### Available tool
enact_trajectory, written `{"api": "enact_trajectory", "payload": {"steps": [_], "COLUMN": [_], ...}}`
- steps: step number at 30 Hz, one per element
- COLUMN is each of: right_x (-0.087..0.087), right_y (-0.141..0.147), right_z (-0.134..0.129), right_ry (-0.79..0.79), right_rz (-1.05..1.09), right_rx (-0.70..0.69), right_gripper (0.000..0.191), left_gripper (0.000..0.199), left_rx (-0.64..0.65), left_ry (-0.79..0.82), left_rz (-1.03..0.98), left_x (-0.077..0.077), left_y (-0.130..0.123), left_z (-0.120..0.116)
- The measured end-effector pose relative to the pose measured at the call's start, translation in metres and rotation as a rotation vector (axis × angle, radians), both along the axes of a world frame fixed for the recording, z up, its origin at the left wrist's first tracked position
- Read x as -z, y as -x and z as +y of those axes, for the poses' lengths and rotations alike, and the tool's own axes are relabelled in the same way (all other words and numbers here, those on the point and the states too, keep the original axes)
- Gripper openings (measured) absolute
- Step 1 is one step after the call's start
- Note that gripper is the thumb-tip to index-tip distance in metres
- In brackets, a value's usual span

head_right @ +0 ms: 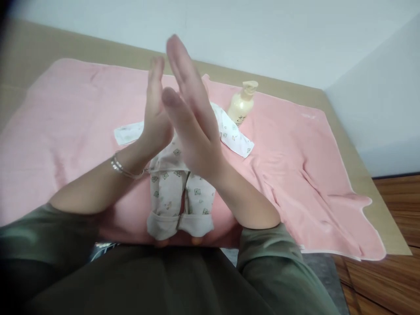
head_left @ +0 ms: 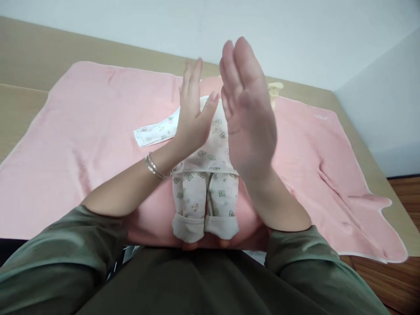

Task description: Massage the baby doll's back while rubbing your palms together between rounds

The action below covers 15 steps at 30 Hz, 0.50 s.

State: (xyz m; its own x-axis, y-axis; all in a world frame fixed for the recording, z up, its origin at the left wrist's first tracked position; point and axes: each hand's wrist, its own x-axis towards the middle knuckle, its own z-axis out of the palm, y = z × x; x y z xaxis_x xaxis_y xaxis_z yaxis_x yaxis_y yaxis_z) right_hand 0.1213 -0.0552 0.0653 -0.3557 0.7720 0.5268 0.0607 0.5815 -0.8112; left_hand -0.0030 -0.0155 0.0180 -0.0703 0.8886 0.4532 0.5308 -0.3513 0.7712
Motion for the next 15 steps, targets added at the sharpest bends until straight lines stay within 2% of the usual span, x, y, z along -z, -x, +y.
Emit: {"api": "enact_trajectory", "payload": {"steps": [1,2,3,4,6,9,12,15], "right_x": [0.011,0.024,0.039,0.055,0.081,0.098,0.096,0.09], "right_y": [0.003,0.006,0.01,0.013,0.016,0.009,-0.006,-0.016], "right_z": [0.012,0.026,0.04,0.053,0.075,0.096,0.11,0.116], "right_ry": [-0.021,-0.041,-0.012,0.009,0.003,-0.069,-0.028,0.074], "right_rz": [-0.014,-0.083,-0.229,-0.392,-0.653,-0.875,-0.874,-0.882], "right_rx": [0.067,0.194,0.284,0.324,0.327,0.263,0.268,0.365], "right_gripper": [0.081,0.077,0.069,0.065,0.061,0.061,0.061,0.066], "left_gripper": [0.058,0.053,0.043,0.036,0.035,0.04,0.042,0.045], "left_rx": [-0.038,-0.079,-0.101,-0.109,-0.084,-0.068,-0.109,-0.134], "left_ry": [0.082,0.184,0.215,0.191,0.135,0.112,0.145,0.155], "left_rz": [-0.006,-0.014,-0.014,0.002,0.09,0.169,0.191,0.202], "left_x": [0.015,0.03,0.044,0.057,0.075,0.082,0.078,0.076], "left_y": [0.004,0.008,0.012,0.016,0.021,0.022,0.018,0.015], "left_z": [0.017,0.033,0.046,0.058,0.071,0.073,0.068,0.066]}}
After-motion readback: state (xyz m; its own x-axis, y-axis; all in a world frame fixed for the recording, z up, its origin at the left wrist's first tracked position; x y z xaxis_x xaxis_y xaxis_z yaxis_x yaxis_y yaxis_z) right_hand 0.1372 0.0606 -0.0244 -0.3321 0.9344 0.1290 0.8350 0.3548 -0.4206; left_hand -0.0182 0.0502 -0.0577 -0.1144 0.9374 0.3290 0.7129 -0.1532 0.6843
